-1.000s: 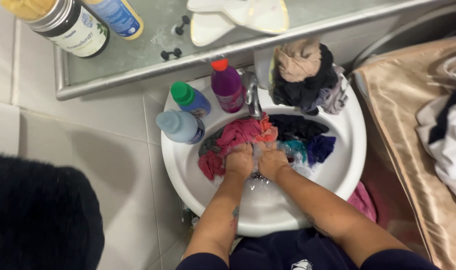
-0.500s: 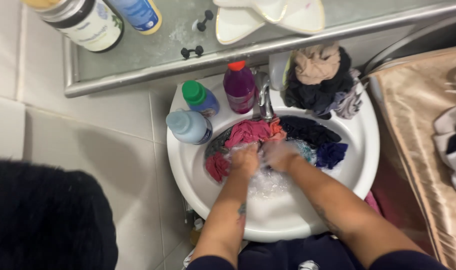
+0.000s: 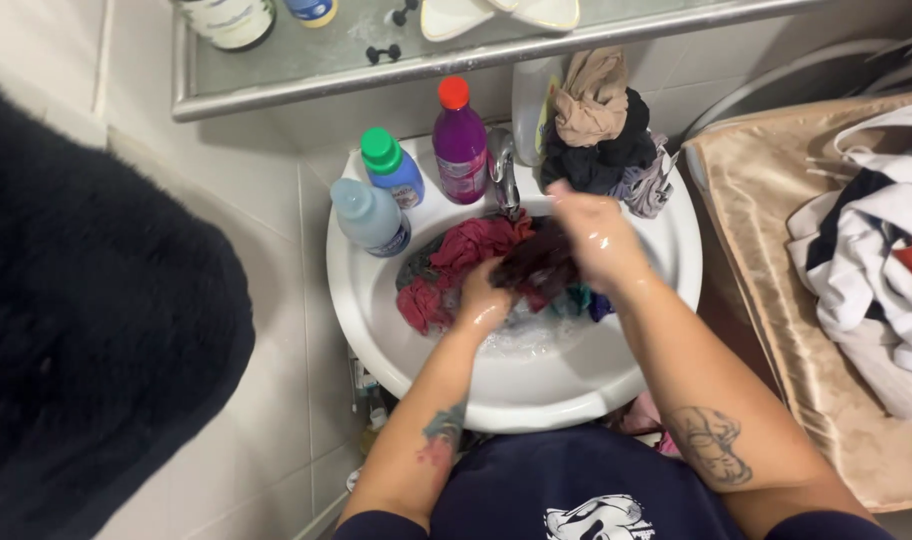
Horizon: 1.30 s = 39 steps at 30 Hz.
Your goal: The person washes clothes by hand, scrubbing, lathering, and squeezing various garments in a sink filled with soapy water, and setting washed items aside onto a pile.
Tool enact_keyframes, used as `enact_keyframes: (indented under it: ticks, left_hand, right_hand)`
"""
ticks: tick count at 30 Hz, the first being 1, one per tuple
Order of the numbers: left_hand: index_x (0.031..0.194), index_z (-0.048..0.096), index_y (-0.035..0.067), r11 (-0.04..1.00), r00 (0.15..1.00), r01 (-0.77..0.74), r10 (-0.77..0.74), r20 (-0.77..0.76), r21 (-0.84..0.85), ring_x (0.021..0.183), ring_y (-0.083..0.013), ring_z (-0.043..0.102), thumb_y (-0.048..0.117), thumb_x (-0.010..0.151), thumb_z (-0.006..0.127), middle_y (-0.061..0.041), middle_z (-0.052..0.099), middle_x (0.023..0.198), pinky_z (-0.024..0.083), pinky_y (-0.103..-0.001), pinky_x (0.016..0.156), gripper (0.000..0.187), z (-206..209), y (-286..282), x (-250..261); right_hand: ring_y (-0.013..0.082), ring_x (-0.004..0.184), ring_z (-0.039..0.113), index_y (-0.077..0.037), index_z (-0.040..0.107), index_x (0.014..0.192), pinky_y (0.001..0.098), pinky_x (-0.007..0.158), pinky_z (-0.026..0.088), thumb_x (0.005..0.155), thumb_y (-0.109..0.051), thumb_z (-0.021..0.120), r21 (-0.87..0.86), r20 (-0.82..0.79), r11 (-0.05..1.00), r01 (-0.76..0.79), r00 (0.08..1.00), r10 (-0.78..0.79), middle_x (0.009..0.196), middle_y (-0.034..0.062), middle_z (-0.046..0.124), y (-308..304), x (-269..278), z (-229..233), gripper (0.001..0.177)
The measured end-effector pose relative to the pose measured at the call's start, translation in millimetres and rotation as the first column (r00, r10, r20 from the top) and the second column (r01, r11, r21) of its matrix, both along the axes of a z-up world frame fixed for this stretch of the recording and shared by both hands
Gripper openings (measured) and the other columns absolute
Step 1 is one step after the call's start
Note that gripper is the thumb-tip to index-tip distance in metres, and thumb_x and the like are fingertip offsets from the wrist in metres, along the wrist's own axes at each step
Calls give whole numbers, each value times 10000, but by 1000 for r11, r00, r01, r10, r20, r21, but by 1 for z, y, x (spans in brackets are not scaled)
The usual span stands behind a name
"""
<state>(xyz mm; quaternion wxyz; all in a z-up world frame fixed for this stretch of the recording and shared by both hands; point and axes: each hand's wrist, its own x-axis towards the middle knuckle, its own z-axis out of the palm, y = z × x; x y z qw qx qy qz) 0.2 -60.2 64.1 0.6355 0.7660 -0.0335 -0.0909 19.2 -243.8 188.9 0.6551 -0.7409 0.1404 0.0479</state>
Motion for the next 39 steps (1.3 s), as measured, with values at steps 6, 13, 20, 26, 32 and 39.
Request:
enact_keyframes:
  ticks: [6, 13, 20, 26, 32, 39]
  left_hand:
    - [1197, 632, 94, 814, 996, -24, -27, -80, -580, 1038, -151, 657, 66, 708, 866, -16, 687, 1116, 556, -299, 914, 542, 63, 1, -18]
    - [1180, 600, 18, 961, 940, -211, 250, 233, -179, 1005, -181, 641, 283, 914, 760, -78, 663, 1073, 509, -320, 907, 407, 60, -10, -23]
    - [1070, 651, 0, 565, 770, -619, 302, -561, -546, 868, -205, 660, 353, 1001, 569, -88, 687, 977, 563, -381, 768, 369, 23, -14, -8]
    - [1048, 672, 16, 477, 789, -560, 58, -611, -677, 853, -205, 648, 256, 1041, 558, -86, 655, 976, 555, -369, 744, 265, -35, -15, 15]
    - [1187, 679, 41, 513, 762, -344, -337, -553, -787, 972, -160, 689, 213, 1038, 445, -72, 708, 1112, 559, -281, 851, 327, -19, -12, 15]
    - [1042, 684, 37, 772, 919, -381, 253, -304, -509, 901, -195, 689, 292, 1005, 624, -85, 711, 998, 560, -347, 829, 265, 39, -6, 3]
  right_hand:
    - [340, 1092, 721, -24, 621, 1164, 493, 988, 563, 990, -540, 589, 629, -357, 736, 249, 934, -11, 1208, 220, 716, -13, -6, -35, 546]
    - [282, 999, 673, -147, 602, 1201, 495, 894, 523, 921, -605, 631, 792, -332, 566, 227, 939, 89, 1096, 98, 691, 43, -33, -77, 538]
    - [137, 886, 649, -21, 697, 824, 297, 801, 526, 873, -81, 762, 558, 63, 815, 155, 972, -228, 959, 34, 699, 66, -23, -103, 101]
    - [268, 641, 534, 43, 535, 670, 364, 656, 465, 777, -54, 770, -397, 570, 917, -39, 772, 280, 691, 127, 534, 55, -22, -76, 276]
    - [323, 662, 642, -34, 622, 614, 408, 581, 485, 647, -106, 741, -724, 465, 652, -223, 541, 701, 725, 99, 649, 41, -25, -41, 143]
    - [351, 1240, 602, -116, 674, 968, 513, 972, 489, 877, -256, 700, 195, 375, 926, -324, 897, 235, 1296, 148, 619, 27, -15, -61, 168]
